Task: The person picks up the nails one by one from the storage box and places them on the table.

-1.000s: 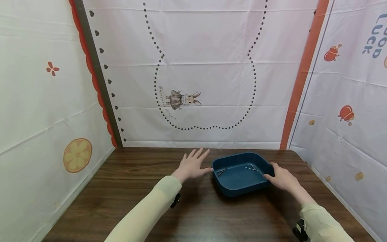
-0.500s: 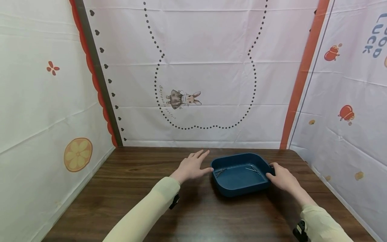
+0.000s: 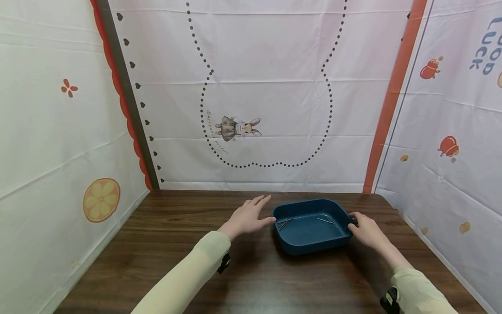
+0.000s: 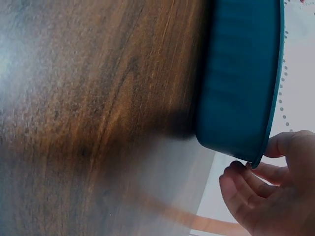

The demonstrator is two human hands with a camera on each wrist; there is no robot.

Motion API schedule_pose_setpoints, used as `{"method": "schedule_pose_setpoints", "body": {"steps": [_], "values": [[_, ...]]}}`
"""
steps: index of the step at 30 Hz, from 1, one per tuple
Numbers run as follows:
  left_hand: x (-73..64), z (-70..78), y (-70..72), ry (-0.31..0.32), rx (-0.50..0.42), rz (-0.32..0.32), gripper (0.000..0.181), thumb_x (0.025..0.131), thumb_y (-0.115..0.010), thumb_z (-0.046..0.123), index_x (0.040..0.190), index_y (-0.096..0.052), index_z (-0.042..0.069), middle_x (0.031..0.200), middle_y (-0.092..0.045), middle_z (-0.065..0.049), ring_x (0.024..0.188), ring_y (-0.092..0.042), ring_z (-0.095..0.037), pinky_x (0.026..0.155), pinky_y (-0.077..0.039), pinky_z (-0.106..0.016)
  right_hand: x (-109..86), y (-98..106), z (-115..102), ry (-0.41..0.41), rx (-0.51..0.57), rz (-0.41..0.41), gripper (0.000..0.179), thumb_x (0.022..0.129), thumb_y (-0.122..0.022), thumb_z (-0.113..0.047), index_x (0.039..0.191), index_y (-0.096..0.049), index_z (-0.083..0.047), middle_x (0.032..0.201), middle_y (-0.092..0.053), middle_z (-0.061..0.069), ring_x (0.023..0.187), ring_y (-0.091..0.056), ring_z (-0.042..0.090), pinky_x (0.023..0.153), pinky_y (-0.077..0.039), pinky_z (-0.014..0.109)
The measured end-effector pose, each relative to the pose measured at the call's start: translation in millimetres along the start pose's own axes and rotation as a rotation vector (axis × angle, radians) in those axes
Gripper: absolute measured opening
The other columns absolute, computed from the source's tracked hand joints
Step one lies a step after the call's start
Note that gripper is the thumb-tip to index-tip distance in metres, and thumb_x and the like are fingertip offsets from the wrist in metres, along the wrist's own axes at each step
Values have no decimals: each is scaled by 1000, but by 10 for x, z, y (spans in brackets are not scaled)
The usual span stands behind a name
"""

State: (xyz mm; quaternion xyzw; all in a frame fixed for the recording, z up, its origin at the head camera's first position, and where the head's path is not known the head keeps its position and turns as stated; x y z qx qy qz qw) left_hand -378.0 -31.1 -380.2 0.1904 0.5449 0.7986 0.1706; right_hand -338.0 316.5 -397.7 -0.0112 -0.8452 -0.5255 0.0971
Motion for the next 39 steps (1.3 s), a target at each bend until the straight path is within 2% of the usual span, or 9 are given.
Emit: {"method": "schedule_pose_setpoints", "body": {"steps": [10,13,16,18,20,26,32,36,39], "values": [[-69,-56,26,3,-19,22,75,93,-49,63,157,-25,32,162,-31,-3,146,-34,-34,110,-39,-59,-16,35,-14,-14,49,-11,43,95,-46,-10,129,-51,16,109,-65,31,94,-64,35,78,-53,48],[-83,-65,19,-1,-25,20,75,93,-50,62,156,-26,31,162,-31,-3,146,-34,-34,110,-39,-60,-27,23,-5,-45,106,-32,44,96,-45,-10,132,-49,14,109,-65,29,83,-65,28,69,-52,40],[-93,-59,4,-10,-17,22,75,93,-50,62,157,-25,31,163,-29,-3,147,-33,-33,110,-39,-59,-44,1,10,-77,178,-56,45,97,-42,-11,135,-46,13,108,-64,27,69,-62,21,59,-46,30],[-97,-48,-1,-19,-11,25,75,93,-50,62,157,-24,31,163,-29,-3,147,-33,-33,110,-39,-59,-55,-10,16,-89,209,-60,46,97,-41,-11,137,-45,11,105,-65,25,64,-60,20,56,-44,28],[-106,-42,-4,-27,-9,32,75,93,-50,62,157,-24,32,163,-29,-2,147,-33,-33,110,-39,-59,-61,-15,11,-94,234,-58,45,97,-41,-10,137,-45,11,104,-65,23,63,-61,20,57,-45,28],[-178,-71,1,-29,-20,48,75,93,-51,61,156,-26,30,162,-31,-3,146,-35,-32,108,-42,-58,-46,-48,-29,-142,381,-99,45,98,-38,-9,137,-42,14,98,-57,21,74,-59,17,68,-60,35],[-232,-124,8,-20,-20,66,75,93,-51,63,156,-27,30,162,-31,-1,146,-35,-31,108,-42,-57,-37,-91,-20,-222,520,-136,47,99,-36,-10,139,-38,15,111,-54,30,78,-60,13,70,-61,33],[-275,-160,34,-11,-34,81,76,93,-51,63,156,-28,29,162,-30,0,146,-34,-31,107,-43,-57,-48,-144,-6,-279,675,-170,49,99,-38,-9,142,-34,15,109,-53,24,78,-60,11,71,-61,30],[-300,-177,52,-8,-45,92,76,93,-52,62,156,-28,29,162,-31,-1,146,-34,-32,107,-43,-58,-53,-167,7,-301,752,-178,49,99,-40,-7,142,-34,15,109,-54,22,79,-60,11,73,-61,30]]}}
Point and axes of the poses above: each hand's wrist, its own x-axis towards the middle knuckle, its own y-axis out of the back of the hand, z = x × y, the point moved 5 cm from there along x, towards the middle knuckle
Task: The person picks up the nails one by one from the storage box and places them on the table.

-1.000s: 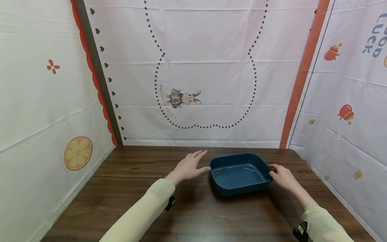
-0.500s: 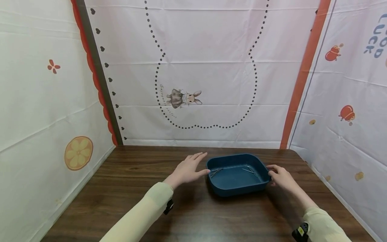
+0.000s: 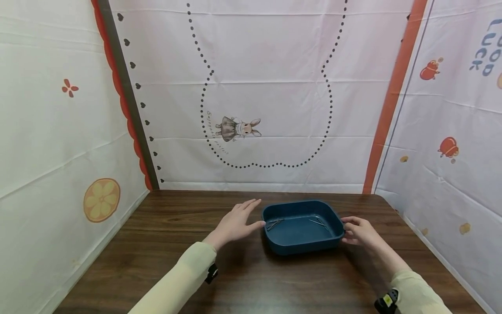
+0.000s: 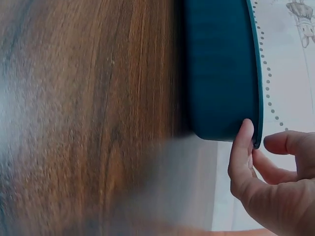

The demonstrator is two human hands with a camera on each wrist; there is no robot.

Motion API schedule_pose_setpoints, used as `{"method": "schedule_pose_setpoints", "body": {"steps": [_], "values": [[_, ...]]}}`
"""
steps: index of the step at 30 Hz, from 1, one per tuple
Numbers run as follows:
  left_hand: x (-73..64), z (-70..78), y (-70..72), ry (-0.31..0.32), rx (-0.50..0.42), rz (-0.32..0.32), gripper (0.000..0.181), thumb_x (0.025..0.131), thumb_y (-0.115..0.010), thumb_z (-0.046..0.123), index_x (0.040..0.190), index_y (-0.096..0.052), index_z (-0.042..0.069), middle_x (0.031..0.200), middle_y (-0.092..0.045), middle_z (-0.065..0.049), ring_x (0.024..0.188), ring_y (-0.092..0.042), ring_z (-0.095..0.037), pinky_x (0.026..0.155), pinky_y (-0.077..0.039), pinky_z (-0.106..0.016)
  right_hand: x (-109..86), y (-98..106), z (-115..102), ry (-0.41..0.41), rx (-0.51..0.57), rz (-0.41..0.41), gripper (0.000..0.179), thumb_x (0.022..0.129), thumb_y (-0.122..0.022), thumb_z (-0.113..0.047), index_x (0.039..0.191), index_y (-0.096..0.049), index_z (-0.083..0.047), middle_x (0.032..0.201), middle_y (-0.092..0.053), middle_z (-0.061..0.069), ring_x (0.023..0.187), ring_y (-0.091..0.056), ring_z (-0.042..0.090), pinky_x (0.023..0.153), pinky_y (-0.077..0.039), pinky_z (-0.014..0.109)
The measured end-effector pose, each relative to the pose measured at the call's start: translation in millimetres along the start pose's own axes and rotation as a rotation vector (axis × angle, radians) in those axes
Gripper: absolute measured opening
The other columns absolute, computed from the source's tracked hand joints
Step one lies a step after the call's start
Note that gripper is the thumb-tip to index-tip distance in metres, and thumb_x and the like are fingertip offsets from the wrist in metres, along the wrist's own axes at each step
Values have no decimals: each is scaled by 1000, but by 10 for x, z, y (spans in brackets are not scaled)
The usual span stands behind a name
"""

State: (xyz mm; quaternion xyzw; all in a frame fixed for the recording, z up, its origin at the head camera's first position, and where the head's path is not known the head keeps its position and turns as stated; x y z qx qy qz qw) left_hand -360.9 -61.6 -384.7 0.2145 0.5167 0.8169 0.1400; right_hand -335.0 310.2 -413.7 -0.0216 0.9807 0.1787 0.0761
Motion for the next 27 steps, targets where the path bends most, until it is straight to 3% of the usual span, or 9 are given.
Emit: {"method": "schedule_pose_setpoints", "body": {"steps": [3,13,27], "values": [[-36,-27,14,2,-4,8,76,92,-53,61,156,-29,28,162,-32,-2,145,-35,-32,107,-43,-58,4,-21,12,-1,29,-12,49,99,-42,-8,142,-33,16,116,-55,25,83,-62,11,76,-61,31],[-94,-89,31,18,-8,6,75,92,-53,60,156,-30,28,161,-33,-5,145,-36,-33,107,-42,-60,-15,-65,11,3,86,-21,50,101,-46,-11,141,-35,16,116,-63,21,85,-65,11,81,-60,31],[-132,-84,28,19,-13,16,74,92,-52,62,156,-29,31,161,-32,-4,145,-35,-34,106,-42,-61,13,-100,60,-48,178,-51,58,99,-49,-10,149,-28,9,141,-41,32,96,-62,16,88,-59,33]]}}
Point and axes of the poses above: each hand's wrist, its own x-axis towards the middle knuckle, its own y-axis out of the back of the hand, z = x × y, the point moved 5 cm from there along x, towards the middle knuckle
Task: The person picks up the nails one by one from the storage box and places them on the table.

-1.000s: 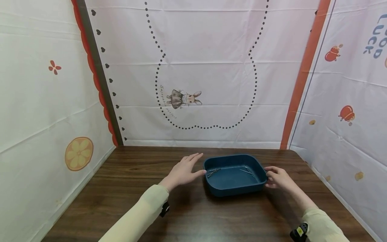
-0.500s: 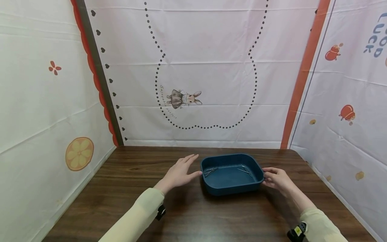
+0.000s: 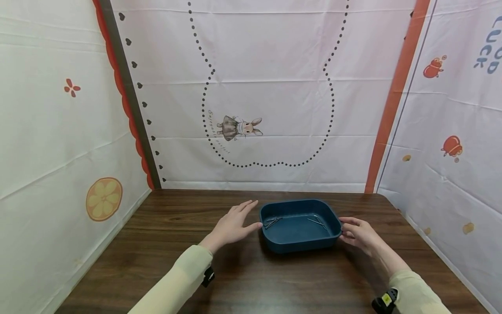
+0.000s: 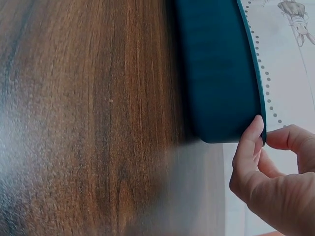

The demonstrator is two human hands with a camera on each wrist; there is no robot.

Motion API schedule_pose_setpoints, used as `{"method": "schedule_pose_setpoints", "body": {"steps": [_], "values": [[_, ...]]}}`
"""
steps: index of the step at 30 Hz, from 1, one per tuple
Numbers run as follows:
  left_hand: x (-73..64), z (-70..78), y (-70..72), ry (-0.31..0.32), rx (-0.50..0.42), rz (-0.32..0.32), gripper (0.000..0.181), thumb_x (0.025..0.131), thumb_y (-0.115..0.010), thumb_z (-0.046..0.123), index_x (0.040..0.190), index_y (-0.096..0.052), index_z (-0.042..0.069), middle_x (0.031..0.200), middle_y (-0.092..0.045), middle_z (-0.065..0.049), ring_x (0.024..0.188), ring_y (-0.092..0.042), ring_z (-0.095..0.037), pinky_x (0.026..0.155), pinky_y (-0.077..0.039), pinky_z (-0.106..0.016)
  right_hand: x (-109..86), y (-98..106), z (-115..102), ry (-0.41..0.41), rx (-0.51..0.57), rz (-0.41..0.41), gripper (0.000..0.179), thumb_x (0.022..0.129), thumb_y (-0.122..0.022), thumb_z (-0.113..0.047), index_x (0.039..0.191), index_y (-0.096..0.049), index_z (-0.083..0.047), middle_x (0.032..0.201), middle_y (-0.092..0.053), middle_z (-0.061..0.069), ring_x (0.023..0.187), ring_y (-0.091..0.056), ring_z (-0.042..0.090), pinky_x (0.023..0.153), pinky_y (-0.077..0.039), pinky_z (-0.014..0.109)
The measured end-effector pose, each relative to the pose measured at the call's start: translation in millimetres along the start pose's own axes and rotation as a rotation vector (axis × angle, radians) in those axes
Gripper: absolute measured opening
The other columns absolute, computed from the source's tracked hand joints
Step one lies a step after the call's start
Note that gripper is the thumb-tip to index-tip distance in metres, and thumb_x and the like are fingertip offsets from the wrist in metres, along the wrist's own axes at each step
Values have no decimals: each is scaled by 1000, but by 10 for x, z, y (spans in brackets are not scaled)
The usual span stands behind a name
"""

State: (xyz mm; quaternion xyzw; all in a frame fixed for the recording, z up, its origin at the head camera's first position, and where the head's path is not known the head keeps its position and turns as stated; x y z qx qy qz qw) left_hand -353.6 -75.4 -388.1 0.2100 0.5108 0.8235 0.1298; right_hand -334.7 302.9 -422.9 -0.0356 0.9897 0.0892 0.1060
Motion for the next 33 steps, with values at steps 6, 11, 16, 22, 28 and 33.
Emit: {"method": "schedule_pose_setpoints", "body": {"steps": [6,11,16,22,28,33], "values": [[-17,12,16,-8,-1,6,74,93,-53,59,156,-29,29,161,-32,-4,145,-36,-34,107,-42,-59,-3,-29,7,8,32,-34,61,98,-48,-9,151,-23,9,137,-45,27,99,-61,14,84,-58,28],[-30,9,6,-4,3,4,75,93,-53,60,156,-29,29,162,-32,-3,145,-36,-34,107,-42,-59,2,-38,12,4,39,-41,61,99,-48,-9,151,-22,10,138,-45,27,99,-61,14,83,-58,28],[-57,3,-17,-6,-9,0,75,92,-53,61,156,-30,29,161,-32,-5,145,-36,-33,107,-42,-60,-19,-60,20,-1,50,-54,61,100,-47,-11,150,-21,10,130,-51,21,98,-61,14,83,-58,28],[-98,28,-4,-11,-10,2,75,92,-53,62,155,-30,29,161,-32,-5,145,-36,-33,107,-42,-59,-52,-95,45,-3,75,-76,61,100,-49,-12,150,-20,10,117,-57,10,93,-61,12,82,-58,27],[-137,86,78,-18,-15,13,75,92,-55,60,155,-31,27,161,-33,-5,145,-36,-33,107,-42,-59,-82,-124,35,-6,80,-67,61,98,-50,-9,149,-21,9,111,-60,8,88,-61,12,80,-58,27],[-168,89,99,-19,-5,13,75,92,-55,60,155,-31,27,161,-33,-4,146,-35,-32,108,-42,-60,-108,-161,33,-13,95,-71,62,98,-50,-9,149,-20,8,106,-60,7,85,-61,11,79,-58,27]]}}
Point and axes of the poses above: each hand's wrist, its own x-axis towards the middle knuckle, its own y-axis out of the back of the hand, z = x × y, the point moved 5 cm from there along x, towards the middle knuckle
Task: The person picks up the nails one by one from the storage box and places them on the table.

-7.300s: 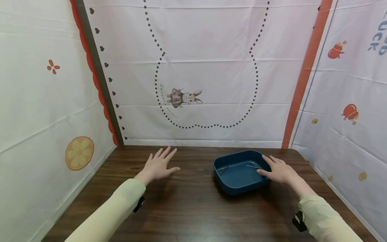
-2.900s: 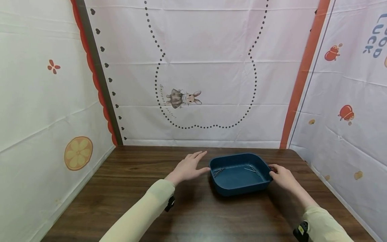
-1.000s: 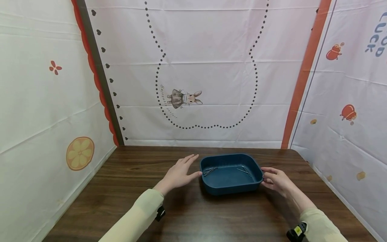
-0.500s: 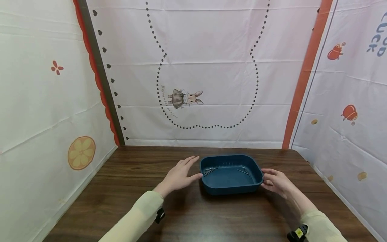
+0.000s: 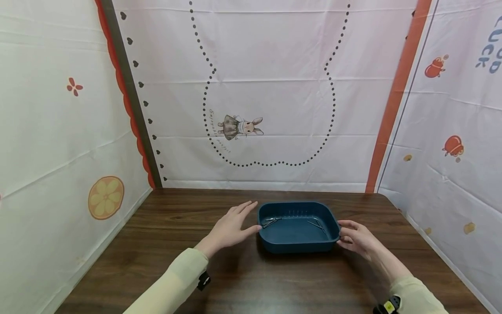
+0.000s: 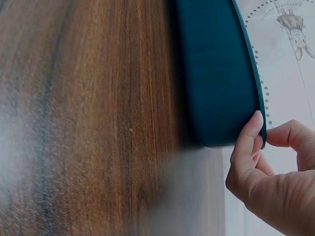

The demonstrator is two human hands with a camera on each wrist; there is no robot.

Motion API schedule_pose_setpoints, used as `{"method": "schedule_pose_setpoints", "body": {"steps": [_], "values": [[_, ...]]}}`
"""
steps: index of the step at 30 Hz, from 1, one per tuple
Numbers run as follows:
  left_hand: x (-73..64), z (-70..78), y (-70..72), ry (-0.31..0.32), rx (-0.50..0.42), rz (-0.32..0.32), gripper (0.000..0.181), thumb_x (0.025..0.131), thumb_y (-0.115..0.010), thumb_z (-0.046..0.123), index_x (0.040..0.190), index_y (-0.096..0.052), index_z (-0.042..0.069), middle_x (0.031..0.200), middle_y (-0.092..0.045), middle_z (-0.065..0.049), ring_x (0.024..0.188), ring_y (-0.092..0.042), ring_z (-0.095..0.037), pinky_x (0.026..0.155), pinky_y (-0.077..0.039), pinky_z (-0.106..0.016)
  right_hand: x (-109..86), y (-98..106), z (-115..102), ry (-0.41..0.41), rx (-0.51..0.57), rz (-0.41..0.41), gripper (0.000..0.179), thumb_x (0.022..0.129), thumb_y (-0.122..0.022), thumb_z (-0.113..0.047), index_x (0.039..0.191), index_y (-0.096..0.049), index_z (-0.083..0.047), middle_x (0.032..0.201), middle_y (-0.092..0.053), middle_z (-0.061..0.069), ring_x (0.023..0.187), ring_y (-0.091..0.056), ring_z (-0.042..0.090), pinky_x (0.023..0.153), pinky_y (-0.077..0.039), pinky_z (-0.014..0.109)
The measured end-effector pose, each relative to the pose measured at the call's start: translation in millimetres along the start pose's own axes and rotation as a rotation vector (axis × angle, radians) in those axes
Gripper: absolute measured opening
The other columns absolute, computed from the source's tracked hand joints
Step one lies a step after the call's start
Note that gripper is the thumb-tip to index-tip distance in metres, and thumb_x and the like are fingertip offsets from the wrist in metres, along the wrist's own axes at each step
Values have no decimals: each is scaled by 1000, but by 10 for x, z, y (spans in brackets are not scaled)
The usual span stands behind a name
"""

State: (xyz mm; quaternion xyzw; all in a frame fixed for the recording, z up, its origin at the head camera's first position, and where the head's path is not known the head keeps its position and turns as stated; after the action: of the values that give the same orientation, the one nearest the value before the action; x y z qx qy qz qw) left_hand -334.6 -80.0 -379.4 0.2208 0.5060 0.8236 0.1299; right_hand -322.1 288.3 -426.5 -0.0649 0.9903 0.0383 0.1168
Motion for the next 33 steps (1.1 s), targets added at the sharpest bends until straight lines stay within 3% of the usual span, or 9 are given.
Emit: {"method": "schedule_pose_setpoints", "body": {"steps": [18,33], "values": [[-62,34,52,-50,47,-22,76,92,-54,61,155,-31,26,162,-32,-5,146,-34,-33,109,-41,-58,-89,-175,28,-14,6,7,61,96,-50,-7,149,-21,5,104,-60,8,83,-59,13,78,-58,26],[-71,86,96,-63,44,-55,78,92,-54,62,156,-30,26,163,-29,-5,148,-32,-31,108,-43,-56,-127,-323,38,-30,9,-8,62,94,-49,-3,149,-20,3,113,-50,16,87,-57,16,80,-58,29]]}}
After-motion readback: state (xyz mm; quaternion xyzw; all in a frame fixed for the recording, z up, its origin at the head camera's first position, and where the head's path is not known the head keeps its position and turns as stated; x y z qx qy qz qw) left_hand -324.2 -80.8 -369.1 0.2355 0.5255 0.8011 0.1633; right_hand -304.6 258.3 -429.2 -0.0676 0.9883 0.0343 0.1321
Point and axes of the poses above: each hand's wrist, its own x-axis towards the middle knuckle, its own y-axis out of the back of the hand, z = x × y, the point moved 5 cm from there along x, towards the middle knuckle
